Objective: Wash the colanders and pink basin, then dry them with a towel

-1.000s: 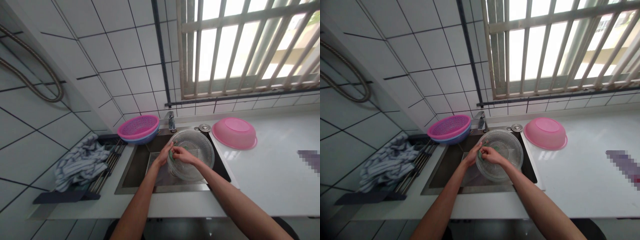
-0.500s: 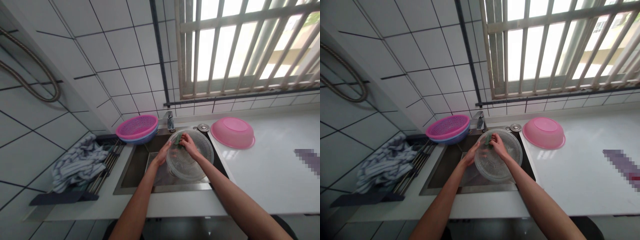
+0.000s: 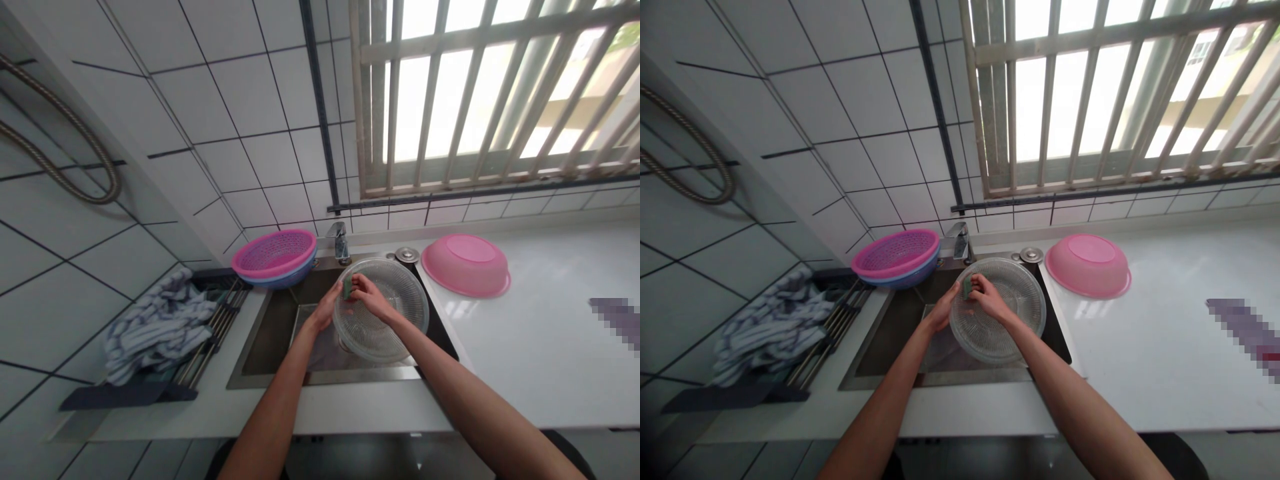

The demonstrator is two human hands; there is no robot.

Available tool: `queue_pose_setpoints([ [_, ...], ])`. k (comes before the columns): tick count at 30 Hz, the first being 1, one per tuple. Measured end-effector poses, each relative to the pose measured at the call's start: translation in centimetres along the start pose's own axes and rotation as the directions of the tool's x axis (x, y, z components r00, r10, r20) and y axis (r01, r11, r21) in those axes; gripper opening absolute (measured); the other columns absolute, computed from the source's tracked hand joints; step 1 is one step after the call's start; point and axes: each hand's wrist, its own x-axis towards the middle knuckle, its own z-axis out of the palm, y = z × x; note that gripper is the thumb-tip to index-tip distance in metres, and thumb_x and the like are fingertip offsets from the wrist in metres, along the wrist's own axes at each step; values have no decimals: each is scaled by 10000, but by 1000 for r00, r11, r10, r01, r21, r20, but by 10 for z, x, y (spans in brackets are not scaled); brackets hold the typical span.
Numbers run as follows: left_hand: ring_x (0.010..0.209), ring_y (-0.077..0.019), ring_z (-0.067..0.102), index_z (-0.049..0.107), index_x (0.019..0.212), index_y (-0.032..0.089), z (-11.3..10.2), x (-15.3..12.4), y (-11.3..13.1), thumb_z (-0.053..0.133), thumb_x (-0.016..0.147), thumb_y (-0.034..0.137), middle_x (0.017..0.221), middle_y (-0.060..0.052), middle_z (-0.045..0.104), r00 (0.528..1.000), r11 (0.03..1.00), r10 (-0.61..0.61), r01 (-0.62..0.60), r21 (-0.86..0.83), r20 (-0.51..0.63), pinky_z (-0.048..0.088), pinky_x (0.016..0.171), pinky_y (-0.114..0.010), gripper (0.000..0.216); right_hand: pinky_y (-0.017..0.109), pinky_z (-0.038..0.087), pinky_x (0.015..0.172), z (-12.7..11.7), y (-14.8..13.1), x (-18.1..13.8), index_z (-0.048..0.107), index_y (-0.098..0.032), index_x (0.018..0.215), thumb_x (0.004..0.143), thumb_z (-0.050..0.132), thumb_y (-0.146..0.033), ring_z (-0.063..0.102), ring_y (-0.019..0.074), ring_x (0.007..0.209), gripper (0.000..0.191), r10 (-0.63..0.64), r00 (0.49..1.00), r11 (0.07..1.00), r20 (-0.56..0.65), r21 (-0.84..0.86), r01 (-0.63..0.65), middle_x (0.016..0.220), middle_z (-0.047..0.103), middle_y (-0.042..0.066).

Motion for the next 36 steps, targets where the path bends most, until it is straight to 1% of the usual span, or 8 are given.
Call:
queue_pose_setpoints([
  [7,1139,-267,683,678,1329,165,-1,5,-6,712,915,534,1229,-126,743,998,998,58,-58,-7,4,518,998,-364,556,265,442,729,13,10,-8,633,-205,903,729,617,-193,546,156,785,175,54,975,993,216,-116,-29,873,626,-3],
  [11,1103,-287,685,566,1482,230,2,-2,2,715,911,471,1386,-147,668,1000,997,-4,5,71,-16,558,893,-387,637,273,475,755,-2,11,2,629,-235,1082,704,650,-233,605,178,871,379,66,994,993,-93,104,-56,995,671,19],
  [15,1381,-312,525,417,1587,377,6,-7,10,791,814,250,1647,-62,433,989,984,91,-107,142,115,489,1062,-419,868,299,502,825,-20,5,9,611,-241,1035,698,656,-275,626,192,923,341,95,926,981,-364,191,-26,1056,683,30],
  [18,1485,-312,409,434,1577,354,8,-8,12,782,813,233,1665,-58,399,973,970,173,-196,146,155,376,1182,-438,848,301,510,836,-14,1,5,613,-248,1062,712,665,-265,630,194,940,354,114,969,970,-221,234,-61,1066,681,24],
  [23,1312,-304,583,481,1522,261,8,-8,10,772,874,382,1397,-113,633,984,982,157,-164,98,79,432,1125,-436,720,282,487,794,14,3,-7,648,-232,998,754,640,-227,590,176,865,244,63,988,997,140,44,-70,961,656,4],
  [26,1240,-275,637,450,1545,288,6,-7,8,782,878,402,1322,-93,675,990,991,124,-126,41,63,465,1092,-401,754,268,467,759,19,7,-10,646,-227,983,751,626,-196,555,156,797,235,69,975,997,213,-35,-63,903,632,-9],
  [32,1095,-285,703,532,1516,269,6,-8,8,750,903,429,1426,-145,635,996,996,-77,75,39,51,588,901,-398,671,270,493,796,-3,5,2,578,-242,1020,715,644,-219,592,170,887,313,44,997,987,-70,155,-33,970,636,0],
  [36,1002,-250,735,501,1538,330,6,-11,12,761,901,394,1594,-133,479,996,997,-78,78,1,45,621,811,-374,691,290,503,853,-26,1,11,558,-243,1021,699,635,-257,580,177,932,331,54,906,978,-419,204,37,1022,620,13],
])
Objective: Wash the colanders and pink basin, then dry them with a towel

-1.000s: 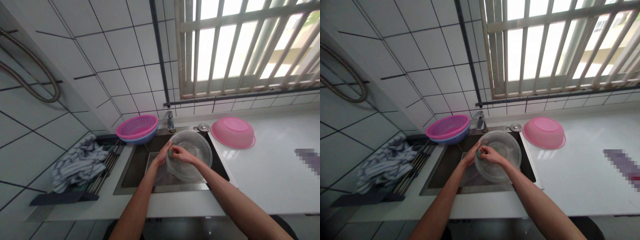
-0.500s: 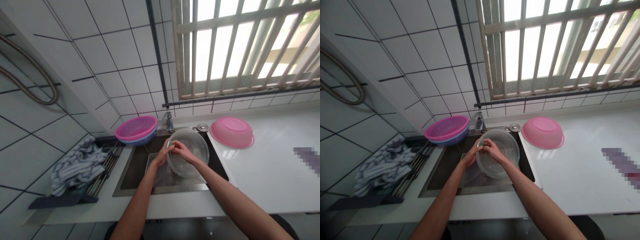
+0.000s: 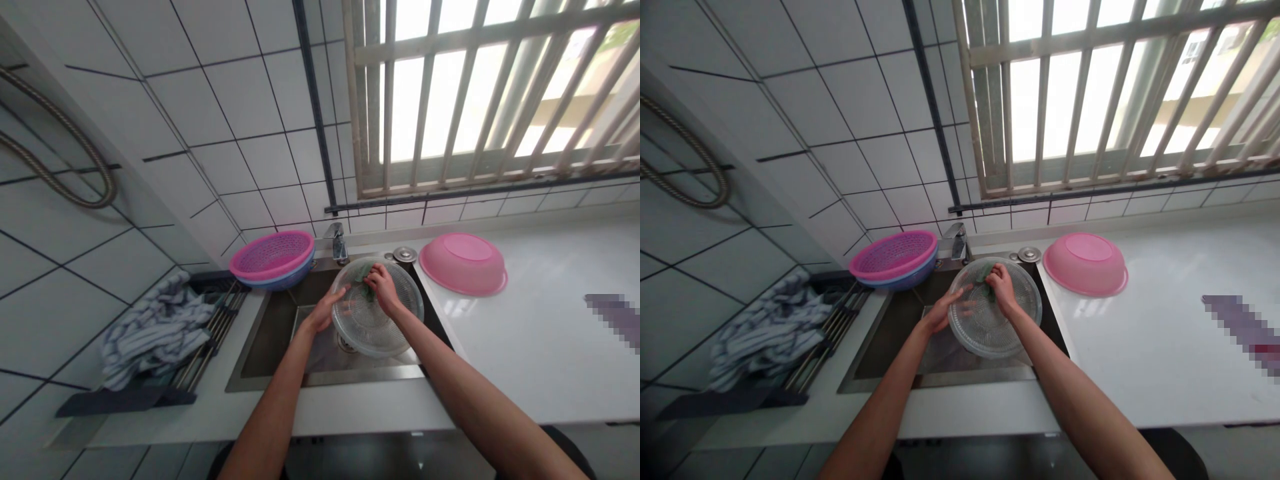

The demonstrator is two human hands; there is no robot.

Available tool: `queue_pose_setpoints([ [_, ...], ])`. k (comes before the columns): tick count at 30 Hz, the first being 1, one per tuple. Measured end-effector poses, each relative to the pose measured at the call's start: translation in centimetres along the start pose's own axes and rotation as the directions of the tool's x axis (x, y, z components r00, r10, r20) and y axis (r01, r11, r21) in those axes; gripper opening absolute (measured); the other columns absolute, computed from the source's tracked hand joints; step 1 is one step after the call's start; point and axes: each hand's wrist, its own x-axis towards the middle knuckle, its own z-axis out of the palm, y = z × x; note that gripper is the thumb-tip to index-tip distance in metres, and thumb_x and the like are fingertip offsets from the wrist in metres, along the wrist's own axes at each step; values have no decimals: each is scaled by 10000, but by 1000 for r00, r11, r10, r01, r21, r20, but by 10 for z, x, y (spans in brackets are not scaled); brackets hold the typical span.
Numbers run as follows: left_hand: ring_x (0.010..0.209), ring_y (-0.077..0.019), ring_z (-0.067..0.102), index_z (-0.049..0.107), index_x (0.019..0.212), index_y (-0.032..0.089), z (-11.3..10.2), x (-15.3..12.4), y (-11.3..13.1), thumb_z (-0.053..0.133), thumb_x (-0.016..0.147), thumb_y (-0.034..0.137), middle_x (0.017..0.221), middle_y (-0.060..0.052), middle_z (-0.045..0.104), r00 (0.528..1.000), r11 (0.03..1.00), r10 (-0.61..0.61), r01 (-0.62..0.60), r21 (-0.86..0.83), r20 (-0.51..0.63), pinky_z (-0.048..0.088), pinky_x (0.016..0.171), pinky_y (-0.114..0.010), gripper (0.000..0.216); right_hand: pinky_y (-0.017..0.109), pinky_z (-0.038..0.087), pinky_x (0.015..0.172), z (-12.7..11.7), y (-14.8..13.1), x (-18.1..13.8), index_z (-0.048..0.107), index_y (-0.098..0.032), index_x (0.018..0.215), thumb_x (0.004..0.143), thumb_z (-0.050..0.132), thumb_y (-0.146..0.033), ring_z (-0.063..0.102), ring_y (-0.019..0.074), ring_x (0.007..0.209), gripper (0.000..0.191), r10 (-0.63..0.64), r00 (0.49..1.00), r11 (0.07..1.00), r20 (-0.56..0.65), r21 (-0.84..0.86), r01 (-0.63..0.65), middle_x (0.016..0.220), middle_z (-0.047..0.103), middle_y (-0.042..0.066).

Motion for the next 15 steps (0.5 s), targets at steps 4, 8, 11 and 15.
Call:
queue_pose_setpoints([
  [4,984,-255,745,499,1538,340,-1,1,-3,743,917,414,1570,-136,502,1000,1000,2,-2,0,20,627,792,-384,672,296,497,877,0,-1,-2,567,-245,1044,709,623,-260,576,188,979,340,-11,997,998,71,-61,15,1054,617,22],
  [8,1069,-286,718,603,1456,229,-6,8,-14,711,928,492,1381,-161,664,1000,999,19,-20,41,24,599,886,-401,600,259,469,781,14,6,-18,600,-224,996,744,586,-239,562,165,867,253,56,893,973,447,-226,52,952,614,3],
  [11,1206,-287,661,628,1433,225,-9,12,-17,730,911,494,1392,-147,668,993,989,120,-117,85,-23,533,1025,-390,597,235,411,664,17,16,-28,619,-192,851,725,565,-221,497,127,709,140,228,672,914,704,-392,100,797,574,-24],
  [15,1088,-246,694,548,1507,330,-13,11,-12,726,900,540,1563,-111,530,987,978,135,-119,169,-84,553,965,-389,666,240,348,547,-4,34,-28,622,-191,639,661,597,-209,432,102,530,38,564,485,706,668,-695,136,573,524,-50],
])
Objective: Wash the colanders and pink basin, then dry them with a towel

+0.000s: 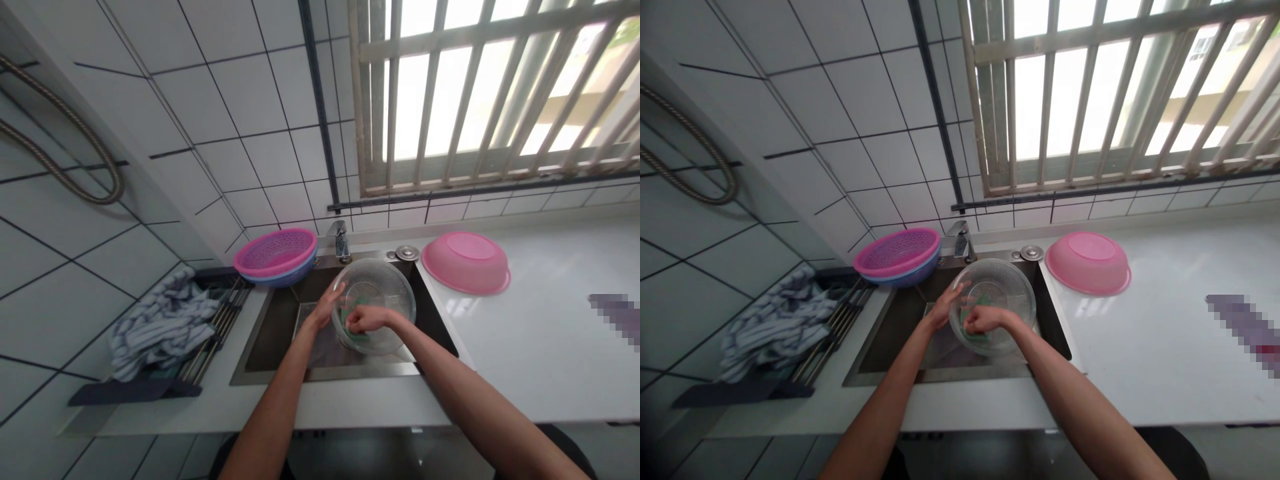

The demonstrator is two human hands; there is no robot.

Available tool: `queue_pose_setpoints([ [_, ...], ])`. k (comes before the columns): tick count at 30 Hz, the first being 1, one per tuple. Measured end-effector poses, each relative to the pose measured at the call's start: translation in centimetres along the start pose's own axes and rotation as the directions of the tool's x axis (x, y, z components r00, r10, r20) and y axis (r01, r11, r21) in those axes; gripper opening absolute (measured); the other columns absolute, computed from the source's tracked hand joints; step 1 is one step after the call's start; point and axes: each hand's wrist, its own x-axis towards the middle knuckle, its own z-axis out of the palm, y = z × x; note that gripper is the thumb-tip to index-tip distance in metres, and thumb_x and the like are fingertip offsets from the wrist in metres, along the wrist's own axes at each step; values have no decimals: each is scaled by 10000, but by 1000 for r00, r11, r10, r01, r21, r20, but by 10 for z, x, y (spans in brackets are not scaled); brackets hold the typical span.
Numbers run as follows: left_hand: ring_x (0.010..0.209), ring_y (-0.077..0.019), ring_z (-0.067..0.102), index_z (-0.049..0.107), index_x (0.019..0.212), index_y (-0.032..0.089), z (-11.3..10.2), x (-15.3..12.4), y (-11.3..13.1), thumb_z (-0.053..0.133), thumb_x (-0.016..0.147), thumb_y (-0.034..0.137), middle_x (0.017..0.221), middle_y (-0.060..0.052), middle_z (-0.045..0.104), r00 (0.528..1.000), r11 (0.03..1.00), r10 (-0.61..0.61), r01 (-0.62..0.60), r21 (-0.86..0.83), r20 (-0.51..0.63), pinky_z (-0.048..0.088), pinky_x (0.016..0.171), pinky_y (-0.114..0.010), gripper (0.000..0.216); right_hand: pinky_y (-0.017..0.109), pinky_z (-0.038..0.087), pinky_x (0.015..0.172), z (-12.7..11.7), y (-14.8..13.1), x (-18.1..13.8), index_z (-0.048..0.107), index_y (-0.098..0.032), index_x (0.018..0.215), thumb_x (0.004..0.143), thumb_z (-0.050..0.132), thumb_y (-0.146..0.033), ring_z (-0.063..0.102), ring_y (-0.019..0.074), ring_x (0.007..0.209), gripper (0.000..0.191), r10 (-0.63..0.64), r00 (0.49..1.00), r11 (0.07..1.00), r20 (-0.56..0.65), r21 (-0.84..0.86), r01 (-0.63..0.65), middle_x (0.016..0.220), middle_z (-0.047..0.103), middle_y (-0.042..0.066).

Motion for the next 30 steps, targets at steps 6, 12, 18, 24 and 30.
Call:
queue_pose_setpoints([
  [6,1025,-202,677,500,1533,377,-4,-7,11,709,907,572,1631,-104,430,1000,999,-10,10,36,-25,556,876,-345,688,294,431,603,-25,41,-11,612,-238,577,524,719,-99,540,175,566,183,210,847,948,-488,-111,-299,512,549,-14],
  [12,1012,-228,683,472,1558,385,-2,-9,12,707,908,573,1624,-123,419,996,997,-75,74,16,56,573,858,-381,717,412,468,984,-39,32,-12,676,-162,1154,716,686,-149,636,313,1091,438,10,582,971,-813,-132,-201,1158,696,180],
  [18,990,-235,684,510,1537,347,0,-6,6,713,910,555,1552,-129,522,995,998,-63,65,-19,74,577,835,-377,691,404,480,1005,-25,13,9,610,-210,1232,760,576,-143,640,242,1083,479,-160,630,985,-760,-85,148,1238,676,104],
  [24,1189,-284,637,605,1461,269,5,-1,0,734,890,552,1445,-128,632,999,998,43,-43,-44,-1,498,1032,-398,651,242,454,670,1,6,14,625,-203,917,679,553,-159,577,149,742,252,-207,896,938,-392,179,296,840,646,-7],
  [30,1059,-271,681,604,1438,268,1,-3,4,677,926,570,1569,-130,527,996,997,-27,21,-69,-90,549,938,-418,600,213,304,528,8,-8,-2,619,-192,762,652,541,-153,424,95,560,141,-138,990,951,-25,277,139,649,533,-51],
])
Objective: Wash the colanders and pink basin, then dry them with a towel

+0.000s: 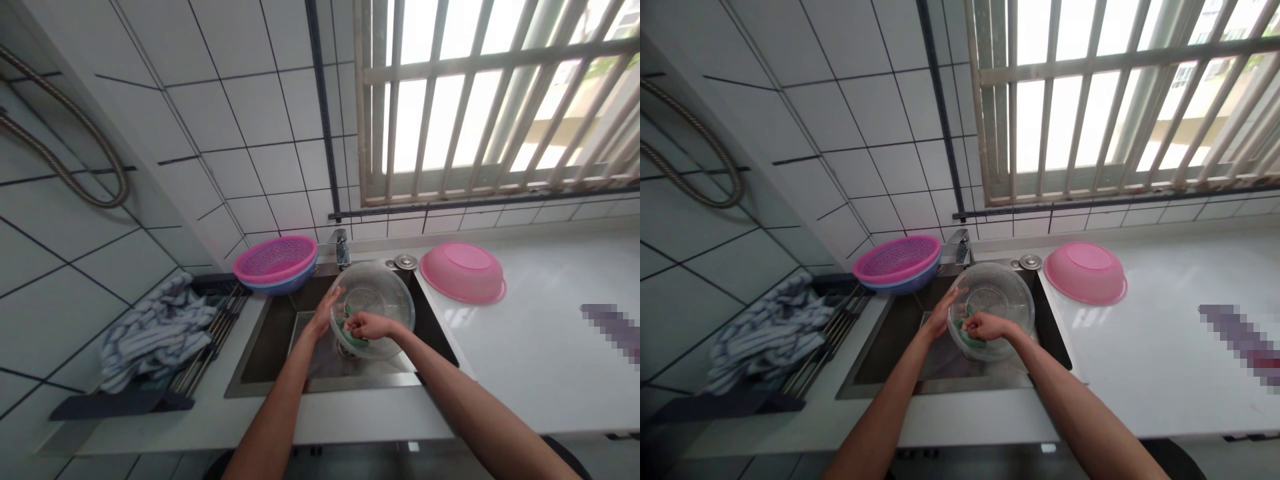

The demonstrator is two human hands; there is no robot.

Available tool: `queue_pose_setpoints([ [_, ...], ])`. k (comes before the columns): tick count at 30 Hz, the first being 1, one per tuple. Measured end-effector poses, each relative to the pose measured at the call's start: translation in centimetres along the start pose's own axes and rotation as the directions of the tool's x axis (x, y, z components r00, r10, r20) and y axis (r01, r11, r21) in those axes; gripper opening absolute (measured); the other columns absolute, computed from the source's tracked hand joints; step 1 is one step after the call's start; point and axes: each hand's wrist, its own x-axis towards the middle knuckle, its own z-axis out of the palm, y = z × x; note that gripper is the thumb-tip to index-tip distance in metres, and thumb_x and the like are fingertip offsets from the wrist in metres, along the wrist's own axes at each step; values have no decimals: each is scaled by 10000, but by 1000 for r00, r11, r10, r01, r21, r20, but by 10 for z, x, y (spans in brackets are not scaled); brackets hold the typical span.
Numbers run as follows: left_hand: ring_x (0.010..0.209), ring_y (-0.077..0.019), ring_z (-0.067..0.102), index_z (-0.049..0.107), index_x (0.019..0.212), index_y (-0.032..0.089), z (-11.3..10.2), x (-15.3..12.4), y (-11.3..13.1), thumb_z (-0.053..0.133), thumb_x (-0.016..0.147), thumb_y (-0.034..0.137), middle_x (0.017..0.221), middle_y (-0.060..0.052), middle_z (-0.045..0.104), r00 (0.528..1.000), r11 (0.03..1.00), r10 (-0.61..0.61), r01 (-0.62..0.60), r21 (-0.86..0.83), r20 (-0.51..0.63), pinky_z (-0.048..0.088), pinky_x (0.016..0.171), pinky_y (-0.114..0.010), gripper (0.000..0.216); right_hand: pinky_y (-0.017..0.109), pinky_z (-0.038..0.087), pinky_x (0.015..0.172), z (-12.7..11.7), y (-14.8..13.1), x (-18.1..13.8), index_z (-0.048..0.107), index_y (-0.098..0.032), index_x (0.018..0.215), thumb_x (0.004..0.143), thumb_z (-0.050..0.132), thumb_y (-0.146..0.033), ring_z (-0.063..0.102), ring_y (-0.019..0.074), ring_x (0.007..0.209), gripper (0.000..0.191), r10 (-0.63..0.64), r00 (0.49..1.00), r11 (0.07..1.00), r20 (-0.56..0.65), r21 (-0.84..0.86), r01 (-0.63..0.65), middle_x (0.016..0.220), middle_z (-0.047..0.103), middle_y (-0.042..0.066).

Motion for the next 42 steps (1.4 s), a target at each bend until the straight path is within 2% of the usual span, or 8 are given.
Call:
queue_pose_setpoints([
  [5,1118,-297,696,685,1317,194,7,-3,-4,714,906,548,1315,-161,705,992,998,-1,9,-65,129,562,959,-403,543,229,429,648,5,-24,7,635,-235,1033,685,691,-191,559,125,724,355,-81,936,908,-344,362,211,888,646,-17],
  [13,1181,-282,642,557,1464,290,8,-7,2,777,867,382,1441,-106,608,979,998,53,-59,25,195,504,1021,-432,642,341,531,920,-36,-30,2,554,-262,1052,638,696,-212,650,188,987,440,-4,544,802,-839,323,503,1107,663,26],
  [17,1218,-257,605,521,1447,276,10,-11,5,831,758,224,1371,-84,624,965,983,159,-174,58,209,461,1059,-381,757,344,540,886,-25,-27,4,567,-273,1109,703,672,-257,657,186,947,420,-29,667,834,-745,350,427,1107,669,27],
  [22,1096,-220,685,317,1592,360,10,-12,7,773,871,375,1358,-87,644,985,994,82,-70,-83,154,518,969,-360,854,265,482,704,8,-26,11,655,-235,948,691,657,-191,578,158,787,260,-76,909,930,-410,300,213,903,653,2],
  [25,968,-227,724,496,1509,244,7,-10,4,746,898,463,1210,-120,727,979,992,-42,63,-105,199,553,869,-334,696,248,428,631,17,-23,13,658,-219,881,677,641,-158,510,139,703,214,-100,952,950,-290,256,178,806,621,-10],
  [29,873,-236,731,661,1340,160,2,-10,0,702,927,521,1149,-154,754,963,986,-143,159,-51,228,575,724,-318,550,249,462,680,4,-22,14,639,-243,1014,689,663,-180,571,154,781,331,-132,867,908,-480,293,300,908,656,-6],
  [36,930,-273,748,410,1592,337,0,-10,1,671,919,613,1410,-157,616,963,976,-182,202,-83,200,613,735,-397,772,295,502,858,-33,-27,5,593,-252,1055,676,641,-237,622,191,964,382,-43,547,880,-836,228,417,1079,668,24],
  [42,947,-257,731,608,1423,187,0,-5,-7,615,942,647,1267,-173,707,973,984,-156,169,-64,169,597,768,-346,667,256,443,684,-7,-18,9,651,-220,907,719,596,-215,556,157,756,196,-150,907,968,-392,130,216,869,638,-4],
])
